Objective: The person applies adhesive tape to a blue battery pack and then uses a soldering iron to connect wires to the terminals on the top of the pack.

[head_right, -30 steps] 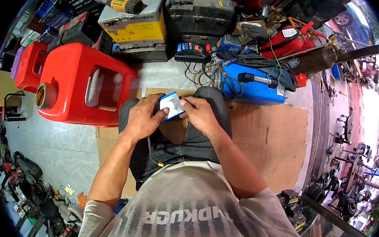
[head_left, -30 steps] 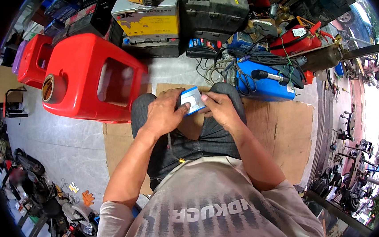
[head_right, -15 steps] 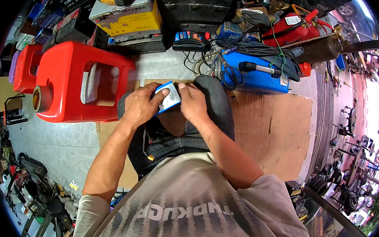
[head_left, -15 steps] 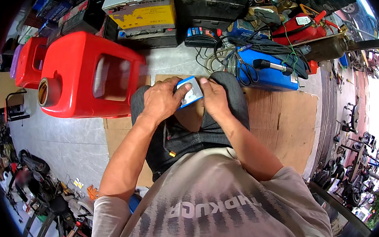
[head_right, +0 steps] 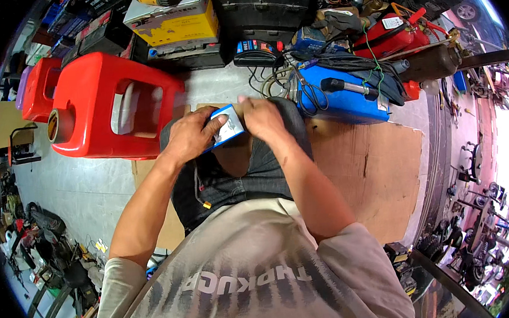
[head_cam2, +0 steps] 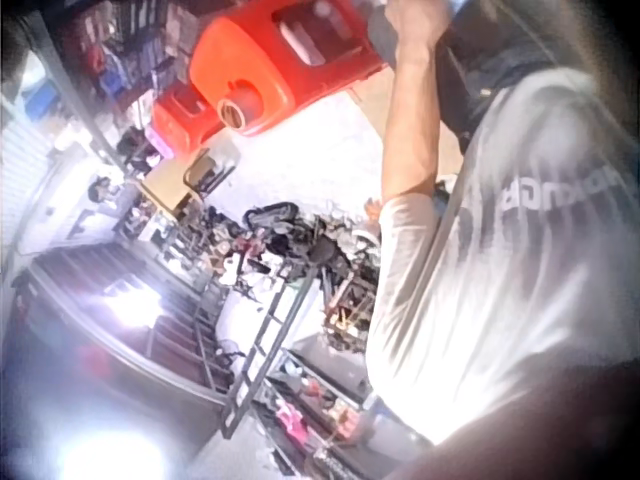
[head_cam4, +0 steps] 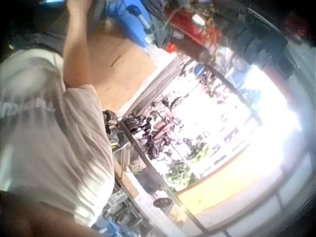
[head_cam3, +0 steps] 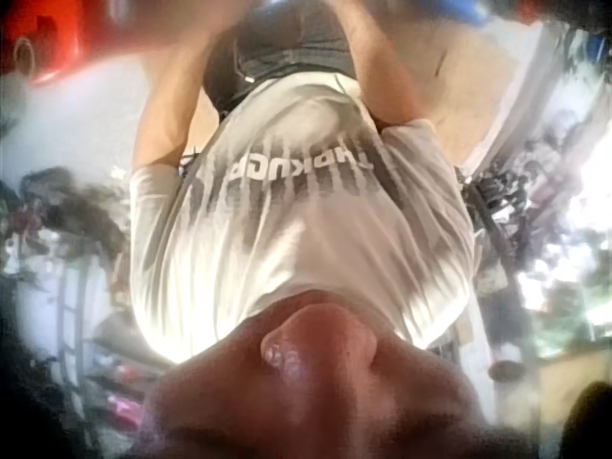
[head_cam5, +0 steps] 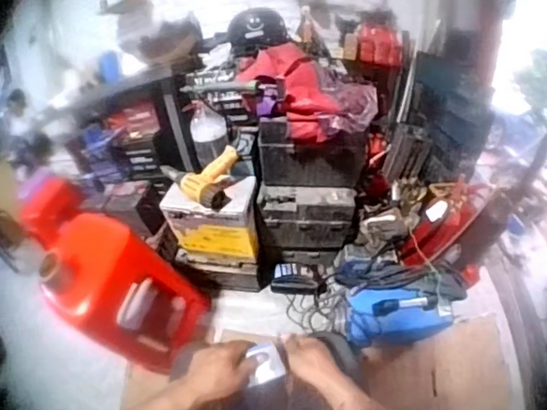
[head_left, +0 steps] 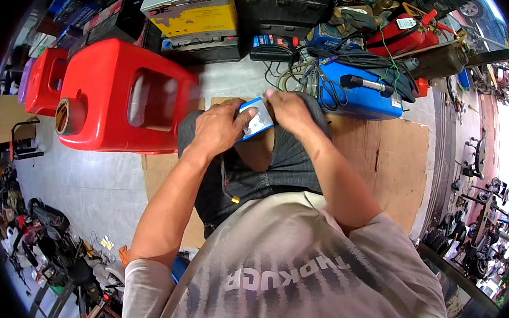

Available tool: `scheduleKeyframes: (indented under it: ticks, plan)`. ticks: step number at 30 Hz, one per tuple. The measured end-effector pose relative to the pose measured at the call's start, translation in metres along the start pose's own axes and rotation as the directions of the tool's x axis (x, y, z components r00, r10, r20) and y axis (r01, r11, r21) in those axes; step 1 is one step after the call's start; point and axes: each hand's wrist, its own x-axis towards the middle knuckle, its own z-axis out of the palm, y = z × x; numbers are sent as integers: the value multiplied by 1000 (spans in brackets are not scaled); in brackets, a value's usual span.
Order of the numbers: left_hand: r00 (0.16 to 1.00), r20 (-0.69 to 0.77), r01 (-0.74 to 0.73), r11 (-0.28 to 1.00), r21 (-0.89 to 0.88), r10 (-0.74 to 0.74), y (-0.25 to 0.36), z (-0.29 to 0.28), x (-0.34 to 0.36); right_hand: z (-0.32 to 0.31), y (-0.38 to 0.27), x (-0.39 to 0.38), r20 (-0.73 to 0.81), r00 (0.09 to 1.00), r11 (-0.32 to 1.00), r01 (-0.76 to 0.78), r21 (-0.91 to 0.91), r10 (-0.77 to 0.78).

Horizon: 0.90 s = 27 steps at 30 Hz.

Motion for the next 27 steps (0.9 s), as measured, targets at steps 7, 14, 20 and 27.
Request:
scheduleKeyframes:
  ticks: [7, 14, 20, 27]
  plan:
    - [997, 67, 21, 999, 34, -23, 6, -8, 1, 45, -16, 47, -9, 997, 971, 80, 224, -80]
    - [996, -3, -86, 970, -227, 88, -14, -6, 0, 19, -44, 22, -283, 899, 934, 276, -228, -335]
    - [987, -90, -159, 893, -420, 133, -34, 2, 2, 34, -45, -17, -123, 884, 871, 404, -281, -450]
    - [989, -114, -4, 750, -661, -95, -36, -2, -55, 22, -50, -29, -140, 884, 878, 401, -260, -446]
